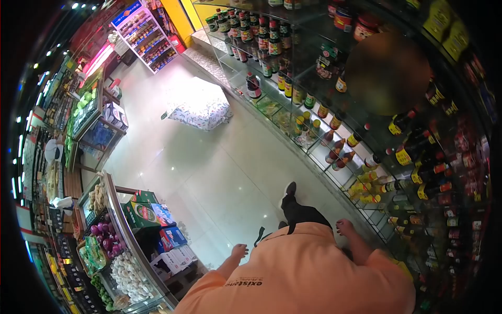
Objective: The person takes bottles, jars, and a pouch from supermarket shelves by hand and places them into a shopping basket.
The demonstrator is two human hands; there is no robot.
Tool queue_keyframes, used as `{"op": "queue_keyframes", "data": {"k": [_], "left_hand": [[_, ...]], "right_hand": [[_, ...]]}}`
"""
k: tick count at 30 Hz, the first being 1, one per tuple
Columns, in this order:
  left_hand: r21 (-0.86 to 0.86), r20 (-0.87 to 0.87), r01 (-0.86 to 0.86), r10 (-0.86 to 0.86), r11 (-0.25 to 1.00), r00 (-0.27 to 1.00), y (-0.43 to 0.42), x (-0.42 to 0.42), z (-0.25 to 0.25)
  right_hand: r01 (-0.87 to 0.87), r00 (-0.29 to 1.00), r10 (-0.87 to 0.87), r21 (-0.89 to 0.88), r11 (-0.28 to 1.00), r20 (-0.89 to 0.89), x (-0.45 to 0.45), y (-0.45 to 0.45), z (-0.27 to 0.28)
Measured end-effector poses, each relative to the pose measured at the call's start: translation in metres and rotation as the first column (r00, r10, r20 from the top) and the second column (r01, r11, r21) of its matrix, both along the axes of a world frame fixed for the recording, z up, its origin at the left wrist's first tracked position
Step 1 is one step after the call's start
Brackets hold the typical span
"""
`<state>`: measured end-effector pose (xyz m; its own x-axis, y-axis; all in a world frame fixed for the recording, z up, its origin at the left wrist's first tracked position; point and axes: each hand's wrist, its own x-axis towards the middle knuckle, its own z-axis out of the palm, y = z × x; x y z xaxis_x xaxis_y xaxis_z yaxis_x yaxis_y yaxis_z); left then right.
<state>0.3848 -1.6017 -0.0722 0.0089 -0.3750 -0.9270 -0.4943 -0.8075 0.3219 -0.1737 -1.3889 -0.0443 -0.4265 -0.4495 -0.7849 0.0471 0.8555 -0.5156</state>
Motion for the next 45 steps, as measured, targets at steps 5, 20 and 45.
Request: {"op": "queue_keyframes", "data": {"k": [5,20,45], "left_hand": [[-0.093,-0.028,0.148,-0.152,0.985,0.988,-0.035,-0.017,0.020],[-0.269,-0.041,-0.183,0.179,0.946,0.983,-0.310,-0.078,0.041],[-0.246,-0.079,0.048,-0.069,0.968,0.994,-0.743,-0.087,0.033]], "right_hand": [[0.055,0.998,-0.058,0.156,0.986,0.017,-0.045,-0.061,-0.017],[-0.072,0.994,0.084,-0.169,0.983,0.065,-0.107,-0.408,-0.009],[-0.004,0.841,-0.299,-0.557,0.830,-0.452,-0.108,-0.886,0.046]]}}
